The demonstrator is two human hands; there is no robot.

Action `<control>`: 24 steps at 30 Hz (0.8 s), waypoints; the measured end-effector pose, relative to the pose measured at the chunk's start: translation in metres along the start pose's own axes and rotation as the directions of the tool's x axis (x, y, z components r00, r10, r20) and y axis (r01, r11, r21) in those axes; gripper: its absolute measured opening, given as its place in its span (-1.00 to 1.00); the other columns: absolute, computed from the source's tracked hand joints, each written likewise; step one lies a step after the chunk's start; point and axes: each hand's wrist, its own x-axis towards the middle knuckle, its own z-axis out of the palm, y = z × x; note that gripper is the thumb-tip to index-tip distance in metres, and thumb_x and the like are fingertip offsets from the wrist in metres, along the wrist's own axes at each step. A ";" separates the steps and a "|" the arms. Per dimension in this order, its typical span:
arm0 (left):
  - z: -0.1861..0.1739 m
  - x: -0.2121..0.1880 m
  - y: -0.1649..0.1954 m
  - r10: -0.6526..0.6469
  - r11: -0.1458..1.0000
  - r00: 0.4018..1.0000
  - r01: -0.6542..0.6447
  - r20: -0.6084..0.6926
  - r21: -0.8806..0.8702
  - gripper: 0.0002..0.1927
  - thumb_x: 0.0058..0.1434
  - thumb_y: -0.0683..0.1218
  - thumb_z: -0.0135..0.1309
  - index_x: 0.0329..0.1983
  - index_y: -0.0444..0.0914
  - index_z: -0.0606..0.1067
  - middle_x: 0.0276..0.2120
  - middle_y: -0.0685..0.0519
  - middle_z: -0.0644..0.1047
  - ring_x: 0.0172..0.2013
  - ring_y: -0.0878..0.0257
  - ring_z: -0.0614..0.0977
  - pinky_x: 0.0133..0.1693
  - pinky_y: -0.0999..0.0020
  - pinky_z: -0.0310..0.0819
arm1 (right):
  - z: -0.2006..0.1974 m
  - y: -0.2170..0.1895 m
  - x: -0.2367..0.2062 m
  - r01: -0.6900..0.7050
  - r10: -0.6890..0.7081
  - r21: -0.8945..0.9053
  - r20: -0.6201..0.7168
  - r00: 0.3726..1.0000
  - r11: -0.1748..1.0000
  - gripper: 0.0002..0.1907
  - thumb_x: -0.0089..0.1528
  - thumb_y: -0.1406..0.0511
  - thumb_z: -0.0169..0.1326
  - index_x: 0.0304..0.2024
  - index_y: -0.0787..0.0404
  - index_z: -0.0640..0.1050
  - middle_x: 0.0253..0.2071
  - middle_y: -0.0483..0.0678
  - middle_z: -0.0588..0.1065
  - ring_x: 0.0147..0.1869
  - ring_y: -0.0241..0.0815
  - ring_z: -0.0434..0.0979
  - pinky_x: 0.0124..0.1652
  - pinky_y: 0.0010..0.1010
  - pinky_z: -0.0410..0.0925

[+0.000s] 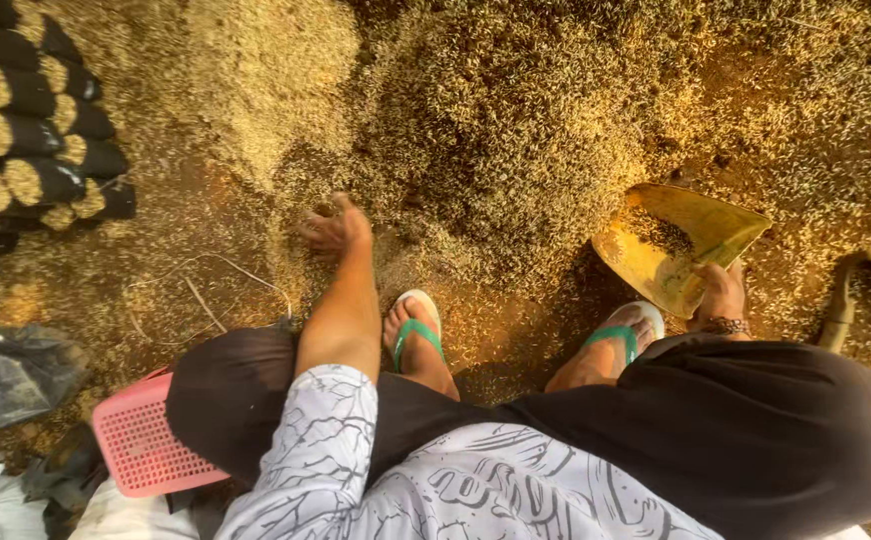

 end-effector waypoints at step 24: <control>0.077 -0.009 0.049 0.196 0.945 0.967 -0.143 0.159 -0.295 -0.42 0.33 0.33 0.04 -0.13 -0.31 0.50 -0.20 -0.09 0.51 -0.23 0.10 0.54 -0.20 0.12 0.47 | -0.009 -0.018 0.001 0.025 -0.021 0.208 -0.023 1.000 0.978 -0.34 0.16 0.33 -0.07 0.36 0.07 0.35 0.06 -0.04 0.41 0.12 -0.06 0.40 0.13 -0.14 0.35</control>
